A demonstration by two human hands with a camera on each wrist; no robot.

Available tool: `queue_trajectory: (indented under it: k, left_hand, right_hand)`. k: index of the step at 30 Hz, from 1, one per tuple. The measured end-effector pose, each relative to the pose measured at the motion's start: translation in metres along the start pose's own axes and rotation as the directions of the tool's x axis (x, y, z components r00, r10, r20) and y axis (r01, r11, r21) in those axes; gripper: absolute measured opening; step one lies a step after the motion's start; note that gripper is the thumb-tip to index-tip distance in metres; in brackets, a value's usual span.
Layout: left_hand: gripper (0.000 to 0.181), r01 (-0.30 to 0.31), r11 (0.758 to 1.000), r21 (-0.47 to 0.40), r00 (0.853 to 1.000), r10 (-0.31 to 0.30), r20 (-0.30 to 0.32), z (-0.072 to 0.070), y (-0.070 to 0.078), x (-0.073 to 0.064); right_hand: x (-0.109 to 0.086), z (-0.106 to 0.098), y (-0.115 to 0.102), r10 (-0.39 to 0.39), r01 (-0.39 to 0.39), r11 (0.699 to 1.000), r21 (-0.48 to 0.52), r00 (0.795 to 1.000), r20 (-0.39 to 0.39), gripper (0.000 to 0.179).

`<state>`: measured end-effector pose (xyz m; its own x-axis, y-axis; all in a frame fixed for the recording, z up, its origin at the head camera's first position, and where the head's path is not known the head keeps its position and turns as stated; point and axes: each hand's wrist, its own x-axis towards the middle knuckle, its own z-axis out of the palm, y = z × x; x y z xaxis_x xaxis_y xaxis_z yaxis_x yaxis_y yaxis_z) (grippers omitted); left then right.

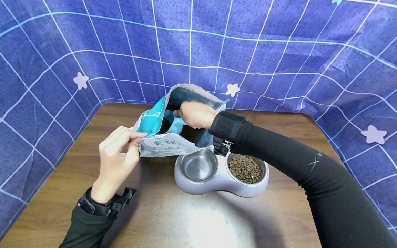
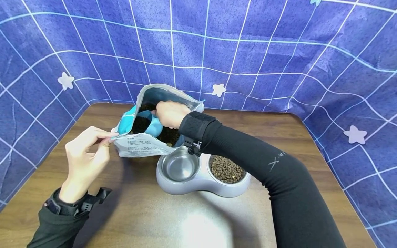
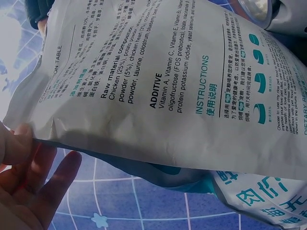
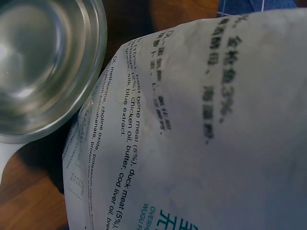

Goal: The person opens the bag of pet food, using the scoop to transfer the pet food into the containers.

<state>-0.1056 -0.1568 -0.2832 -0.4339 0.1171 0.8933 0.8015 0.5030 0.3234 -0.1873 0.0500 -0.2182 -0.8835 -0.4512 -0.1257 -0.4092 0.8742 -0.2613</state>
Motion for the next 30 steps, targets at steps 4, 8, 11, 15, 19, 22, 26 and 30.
queue_trajectory:
  k: [4,8,11,15,19,22,26,30]
  left_hand:
    - [0.017,0.001,1.000,0.001,1.000,-0.001,0.007,-0.0005,-0.0004,0.0002]
    - [0.017,0.001,1.000,0.008,1.000,-0.001,0.012,-0.0013,-0.0006,0.0000]
    - [0.017,0.002,1.000,0.007,1.000,-0.002,0.015,-0.0019,-0.0008,-0.0005]
    - [0.016,0.003,1.000,0.007,1.000,-0.003,0.019,-0.0027,-0.0008,-0.0013]
    - [0.016,0.002,1.000,0.011,1.000,-0.003,0.021,-0.0033,-0.0010,-0.0012]
    - [0.016,0.005,1.000,0.012,1.000,-0.005,0.021,-0.0037,-0.0010,-0.0011]
    - [0.016,0.009,1.000,0.016,1.000,-0.009,0.022,-0.0044,-0.0008,-0.0012]
    - [0.016,0.011,1.000,0.018,1.000,-0.011,0.024,-0.0051,-0.0005,-0.0015]
  right_hand:
    - [-0.0004,-0.0011,-0.0001,0.026,-0.027,0.999,0.023,1.000,0.009,0.052]
    - [-0.0010,-0.0020,0.0000,0.037,-0.038,0.998,0.045,0.999,0.019,0.052]
    - [-0.0015,-0.0021,0.0004,0.031,-0.032,0.998,0.051,0.999,0.027,0.052]
    - [-0.0023,-0.0019,0.0010,0.030,-0.032,0.998,0.059,0.999,0.035,0.052]
    - [-0.0025,-0.0027,0.0016,0.043,-0.045,0.997,0.065,0.998,0.038,0.052]
    - [-0.0022,-0.0034,0.0019,0.053,-0.055,0.996,0.063,0.998,0.040,0.052]
    - [-0.0022,-0.0052,0.0026,0.051,-0.055,0.995,0.078,0.997,0.053,0.053]
    - [-0.0026,-0.0088,0.0040,0.035,-0.041,0.995,0.095,0.998,0.061,0.053]
